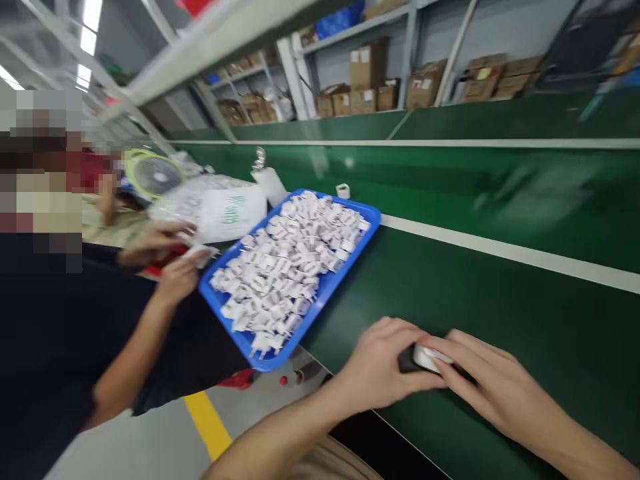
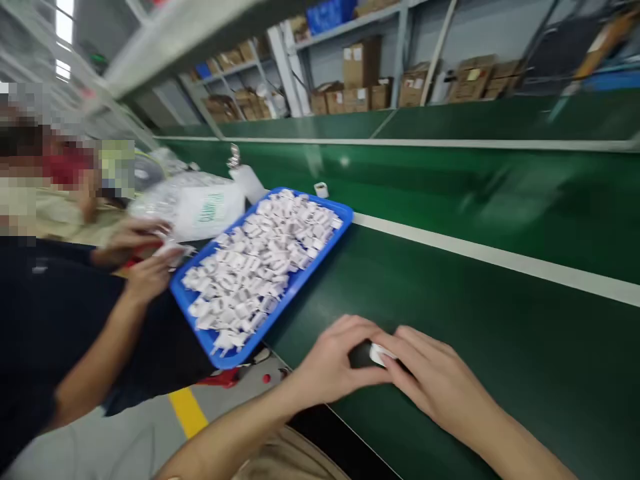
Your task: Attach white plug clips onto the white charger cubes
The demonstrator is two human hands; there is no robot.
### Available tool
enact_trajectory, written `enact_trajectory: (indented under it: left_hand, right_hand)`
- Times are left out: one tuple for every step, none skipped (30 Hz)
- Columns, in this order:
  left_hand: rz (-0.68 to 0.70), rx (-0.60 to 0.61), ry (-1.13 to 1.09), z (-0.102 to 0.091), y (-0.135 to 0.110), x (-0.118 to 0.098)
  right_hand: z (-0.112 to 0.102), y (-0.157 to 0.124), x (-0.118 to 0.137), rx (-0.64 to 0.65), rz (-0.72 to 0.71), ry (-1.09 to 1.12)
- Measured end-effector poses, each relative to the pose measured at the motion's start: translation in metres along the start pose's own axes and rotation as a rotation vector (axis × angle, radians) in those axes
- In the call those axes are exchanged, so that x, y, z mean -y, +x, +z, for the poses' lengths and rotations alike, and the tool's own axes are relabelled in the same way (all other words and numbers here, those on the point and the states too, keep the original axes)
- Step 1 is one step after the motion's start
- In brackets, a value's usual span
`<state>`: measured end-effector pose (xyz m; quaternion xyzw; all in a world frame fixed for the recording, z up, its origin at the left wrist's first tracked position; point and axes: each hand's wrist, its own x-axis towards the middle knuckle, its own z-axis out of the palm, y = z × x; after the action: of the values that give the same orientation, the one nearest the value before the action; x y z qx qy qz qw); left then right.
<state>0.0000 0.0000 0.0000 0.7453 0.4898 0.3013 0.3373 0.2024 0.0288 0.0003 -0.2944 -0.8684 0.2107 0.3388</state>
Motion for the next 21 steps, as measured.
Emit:
enact_trajectory:
  left_hand:
    - [0.001, 0.007, 0.0, 0.0, 0.0, -0.001]
    - [0.003, 0.015, -0.009, 0.0, 0.001, -0.001]
    - [-0.002, 0.024, -0.023, 0.0, 0.001, -0.001]
    - [-0.007, 0.032, -0.038, 0.0, 0.001, -0.001]
    - [-0.012, 0.038, -0.051, -0.001, 0.001, 0.0]
    - [-0.018, 0.045, -0.061, -0.001, 0.0, 0.0]
    - [-0.019, 0.05, -0.067, -0.001, 0.0, 0.0]
    - [-0.019, 0.056, -0.07, 0.0, 0.0, 0.0]
    - [-0.018, 0.059, -0.071, 0.0, 0.0, 0.0]
    - [-0.018, 0.059, -0.071, 0.0, -0.001, 0.001]
    - [-0.017, 0.056, -0.07, 0.0, -0.001, 0.001]
    - [-0.017, 0.056, -0.07, 0.0, -0.001, 0.001]
    - [-0.017, 0.057, -0.071, 0.0, -0.001, 0.001]
    - [-0.016, 0.058, -0.073, 0.0, -0.001, 0.002]
    - [-0.015, 0.059, -0.076, 0.0, -0.002, 0.002]
    - [-0.013, 0.059, -0.08, 0.0, -0.002, 0.002]
    - [-0.008, 0.058, -0.084, 0.001, -0.002, 0.003]
    - [-0.001, 0.054, -0.087, 0.001, -0.002, 0.003]
    - [0.01, 0.049, -0.088, 0.001, -0.002, 0.004]
    - [0.022, 0.043, -0.089, 0.002, -0.003, 0.005]
    - [0.036, 0.036, -0.088, 0.003, -0.003, 0.006]
  right_hand:
    - [-0.002, 0.0, 0.001, 0.04, 0.005, -0.035]
    - [-0.002, 0.0, 0.002, 0.052, 0.002, -0.072]
    - [-0.002, 0.001, 0.002, 0.041, -0.011, -0.116]
    - [-0.001, 0.001, 0.003, 0.014, -0.043, -0.163]
    - [0.0, 0.0, 0.003, -0.019, -0.094, -0.211]
    - [0.0, 0.0, 0.004, -0.052, -0.155, -0.255]
    - [-0.001, -0.001, 0.006, -0.087, -0.209, -0.287]
    - [-0.003, -0.002, 0.008, -0.115, -0.231, -0.298]
    - [-0.005, -0.003, 0.01, -0.143, -0.205, -0.282]
    - [-0.007, -0.004, 0.013, -0.177, -0.126, -0.237]
    - [-0.009, -0.005, 0.015, -0.21, -0.009, -0.166]
    - [-0.011, -0.005, 0.016, -0.229, 0.126, -0.073]
    - [-0.013, -0.004, 0.017, -0.233, 0.257, 0.037]
    - [-0.014, -0.003, 0.017, -0.22, 0.374, 0.158]
    - [-0.016, -0.001, 0.016, -0.189, 0.467, 0.285]
    - [-0.017, 0.0, 0.015, -0.14, 0.54, 0.413]
    - [-0.018, 0.001, 0.013, -0.09, 0.597, 0.533]
    - [-0.019, 0.001, 0.011, -0.048, 0.639, 0.645]
    - [-0.02, 0.001, 0.009, -0.015, 0.667, 0.745]
    - [-0.02, 0.0, 0.008, 0.009, 0.686, 0.835]
    - [-0.02, -0.001, 0.006, 0.017, 0.697, 0.913]
